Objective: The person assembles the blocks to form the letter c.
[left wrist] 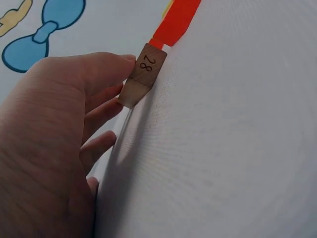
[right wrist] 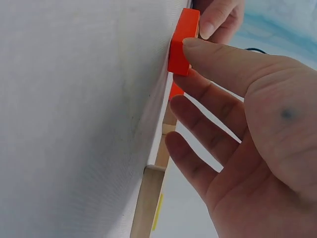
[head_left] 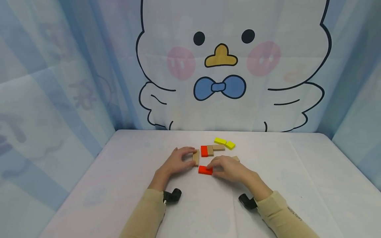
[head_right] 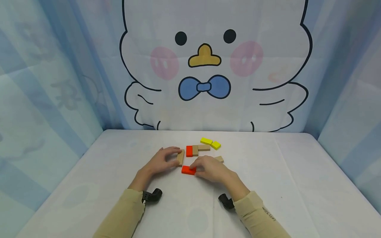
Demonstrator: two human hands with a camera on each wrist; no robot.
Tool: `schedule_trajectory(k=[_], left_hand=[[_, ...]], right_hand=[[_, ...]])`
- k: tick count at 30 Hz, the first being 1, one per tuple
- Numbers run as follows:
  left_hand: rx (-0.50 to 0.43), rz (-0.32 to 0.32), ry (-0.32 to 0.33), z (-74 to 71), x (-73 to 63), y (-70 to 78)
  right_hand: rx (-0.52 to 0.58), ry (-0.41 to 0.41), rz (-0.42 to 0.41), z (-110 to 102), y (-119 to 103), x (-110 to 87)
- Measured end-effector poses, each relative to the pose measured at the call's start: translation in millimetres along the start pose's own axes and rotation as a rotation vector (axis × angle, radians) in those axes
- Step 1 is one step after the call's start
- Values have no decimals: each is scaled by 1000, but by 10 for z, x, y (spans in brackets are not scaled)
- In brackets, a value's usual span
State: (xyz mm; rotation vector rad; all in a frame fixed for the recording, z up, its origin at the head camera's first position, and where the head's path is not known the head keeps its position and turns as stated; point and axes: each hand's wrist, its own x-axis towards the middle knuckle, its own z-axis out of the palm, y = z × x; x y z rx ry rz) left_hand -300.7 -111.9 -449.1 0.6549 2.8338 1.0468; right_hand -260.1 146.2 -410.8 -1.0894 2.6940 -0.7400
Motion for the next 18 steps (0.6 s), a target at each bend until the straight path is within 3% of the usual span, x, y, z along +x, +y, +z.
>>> schedule_trajectory(k=[18], left_hand=[[28,11,-31,-14,-6,8]], right_hand=[[9,0,-29,36,-66,27]])
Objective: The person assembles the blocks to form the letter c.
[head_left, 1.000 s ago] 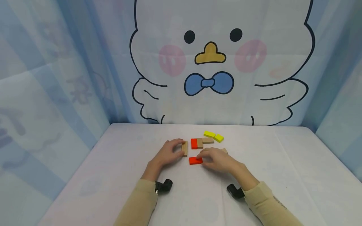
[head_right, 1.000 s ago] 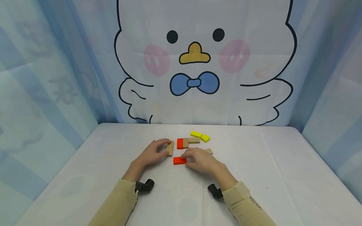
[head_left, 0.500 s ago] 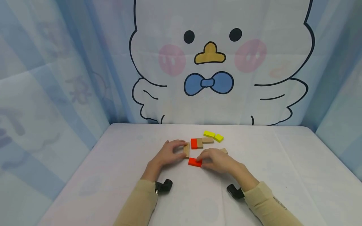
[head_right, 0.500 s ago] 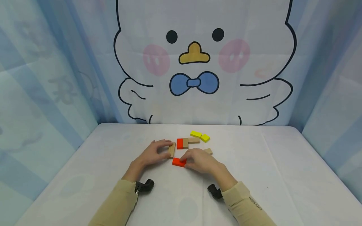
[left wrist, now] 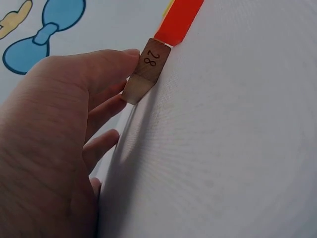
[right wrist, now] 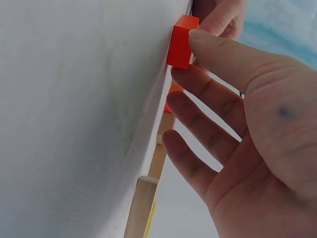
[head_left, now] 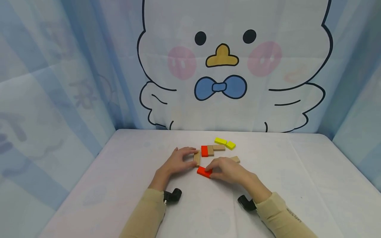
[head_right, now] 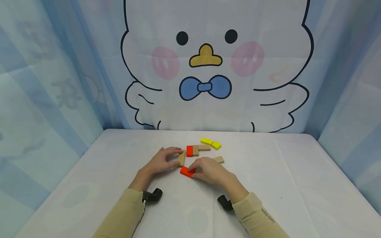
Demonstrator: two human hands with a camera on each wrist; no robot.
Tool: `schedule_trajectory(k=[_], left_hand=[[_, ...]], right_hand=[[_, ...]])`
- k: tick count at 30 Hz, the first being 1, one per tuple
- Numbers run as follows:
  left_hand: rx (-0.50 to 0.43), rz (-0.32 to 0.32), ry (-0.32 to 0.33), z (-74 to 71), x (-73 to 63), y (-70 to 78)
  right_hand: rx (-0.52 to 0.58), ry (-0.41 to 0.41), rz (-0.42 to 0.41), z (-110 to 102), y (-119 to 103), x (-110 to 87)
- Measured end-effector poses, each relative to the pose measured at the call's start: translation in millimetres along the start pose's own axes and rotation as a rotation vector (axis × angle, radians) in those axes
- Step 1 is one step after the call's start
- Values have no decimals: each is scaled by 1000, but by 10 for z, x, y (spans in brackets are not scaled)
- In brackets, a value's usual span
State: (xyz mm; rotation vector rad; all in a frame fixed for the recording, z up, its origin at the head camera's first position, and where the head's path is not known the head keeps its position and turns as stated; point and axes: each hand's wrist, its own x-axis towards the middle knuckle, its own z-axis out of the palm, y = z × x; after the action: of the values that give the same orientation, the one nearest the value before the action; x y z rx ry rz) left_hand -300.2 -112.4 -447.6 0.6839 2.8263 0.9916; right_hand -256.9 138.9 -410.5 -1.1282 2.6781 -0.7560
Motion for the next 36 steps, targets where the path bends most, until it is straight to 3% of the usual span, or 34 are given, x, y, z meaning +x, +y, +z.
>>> schedule_trajectory(k=[18,36], left_hand=[[6,41,0,-12,1,4],[24,20,-14,4,4,0]], right_hand=[[-37,16,10,32,-106,30],[-57,40,5,72,-168,40]])
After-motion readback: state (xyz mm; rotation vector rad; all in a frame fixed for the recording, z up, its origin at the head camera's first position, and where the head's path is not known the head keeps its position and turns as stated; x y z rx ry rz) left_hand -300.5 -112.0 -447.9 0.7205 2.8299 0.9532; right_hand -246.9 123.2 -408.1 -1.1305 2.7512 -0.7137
